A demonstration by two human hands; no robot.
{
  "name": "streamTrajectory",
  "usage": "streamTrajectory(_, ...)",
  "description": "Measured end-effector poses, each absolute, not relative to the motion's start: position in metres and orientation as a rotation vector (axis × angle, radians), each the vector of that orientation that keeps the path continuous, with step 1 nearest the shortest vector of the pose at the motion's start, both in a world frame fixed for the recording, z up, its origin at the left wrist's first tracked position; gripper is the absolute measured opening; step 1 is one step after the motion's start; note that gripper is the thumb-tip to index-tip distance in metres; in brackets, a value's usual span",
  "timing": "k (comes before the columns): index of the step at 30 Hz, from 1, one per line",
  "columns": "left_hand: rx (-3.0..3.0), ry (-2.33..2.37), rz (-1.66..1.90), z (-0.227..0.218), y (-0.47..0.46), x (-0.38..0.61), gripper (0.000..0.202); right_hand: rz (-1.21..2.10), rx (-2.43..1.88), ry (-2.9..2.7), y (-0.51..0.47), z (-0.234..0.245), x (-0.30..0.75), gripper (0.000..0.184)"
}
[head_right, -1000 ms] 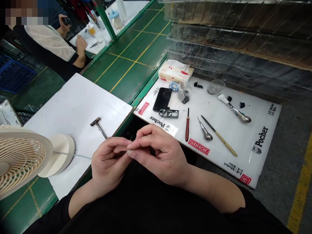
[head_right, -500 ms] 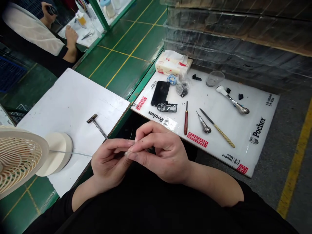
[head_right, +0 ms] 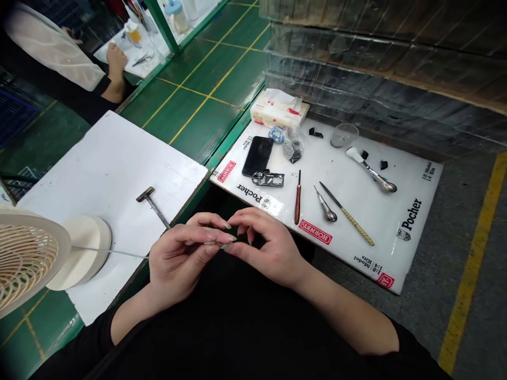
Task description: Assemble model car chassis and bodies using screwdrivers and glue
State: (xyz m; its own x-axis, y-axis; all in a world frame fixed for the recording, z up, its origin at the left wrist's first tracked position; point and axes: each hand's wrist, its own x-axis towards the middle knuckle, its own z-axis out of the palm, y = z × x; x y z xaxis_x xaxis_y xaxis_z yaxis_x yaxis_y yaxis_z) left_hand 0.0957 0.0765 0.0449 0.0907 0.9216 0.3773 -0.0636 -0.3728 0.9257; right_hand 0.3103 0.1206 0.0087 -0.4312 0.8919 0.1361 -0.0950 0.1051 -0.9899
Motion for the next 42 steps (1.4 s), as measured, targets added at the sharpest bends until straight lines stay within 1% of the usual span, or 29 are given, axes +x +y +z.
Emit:
streamTrajectory(2,1.450,0.855,1.398,0.044,0.079,0.101,0.027,1.594,-0.811,-1.538,0.119,0.003,0.310,0.036)
streamTrajectory(4,1.425,0.842,1.343,0.041,0.083,0.104,0.024,1.677,-0.804,-1.524,0.116,-0.002,0.312,0.033)
streamTrajectory(7,1.549,0.947,1.193,0.029,0.101,0.104,0.021,1.676,-0.869,-1.462,0.110,-0.009,0.327,0.026)
streamTrajectory(9,1.753,1.190,1.012,0.014,0.125,0.101,0.029,1.672,-0.953,-1.353,0.106,-0.013,0.342,0.028)
streamTrajectory(11,1.943,1.551,0.742,-0.004,0.155,0.098,0.035,1.672,-1.040,-1.231,0.102,-0.018,0.357,0.033)
streamTrajectory(12,1.970,1.636,0.663,-0.014,0.170,0.098,0.038,1.660,-1.076,-1.181,0.100,-0.020,0.364,0.035)
streamTrajectory(14,2.006,1.702,0.559,-0.029,0.197,0.100,0.045,1.624,-1.130,-1.106,0.096,-0.023,0.375,0.036)
streamTrajectory(17,2.048,1.717,0.470,-0.045,0.227,0.108,0.063,1.592,-1.148,-1.039,0.090,-0.026,0.385,0.036)
streamTrajectory(19,2.071,1.723,0.429,-0.051,0.238,0.114,0.068,1.586,-1.152,-1.032,0.086,-0.028,0.388,0.036)
streamTrajectory(21,2.087,1.720,0.410,-0.054,0.245,0.120,0.064,1.586,-1.162,-1.028,0.082,-0.029,0.389,0.037)
streamTrajectory(23,2.095,1.707,0.425,-0.055,0.247,0.122,0.055,1.593,-1.174,-1.015,0.079,-0.029,0.389,0.039)
streamTrajectory(26,2.085,1.664,0.515,-0.049,0.243,0.120,0.047,1.589,-1.168,-0.974,0.077,-0.029,0.391,0.041)
streamTrajectory(31,1.981,1.445,0.676,-0.015,0.197,0.104,0.049,1.495,-1.149,-0.876,0.081,-0.019,0.400,0.040)
streamTrajectory(32,1.890,1.364,0.715,-0.007,0.182,0.100,0.050,1.463,-1.137,-0.863,0.083,-0.014,0.402,0.038)
streamTrajectory(35,1.250,0.979,0.834,0.016,0.132,0.088,0.054,1.412,-1.038,-0.850,0.090,0.001,0.398,0.033)
streamTrajectory(38,0.810,0.775,0.754,0.032,0.091,0.075,0.051,1.544,-0.947,-0.900,0.095,0.013,0.382,0.027)
streamTrajectory(42,0.636,0.742,0.593,0.043,0.060,0.056,0.043,1.748,-0.939,-0.945,0.096,0.012,0.359,0.019)
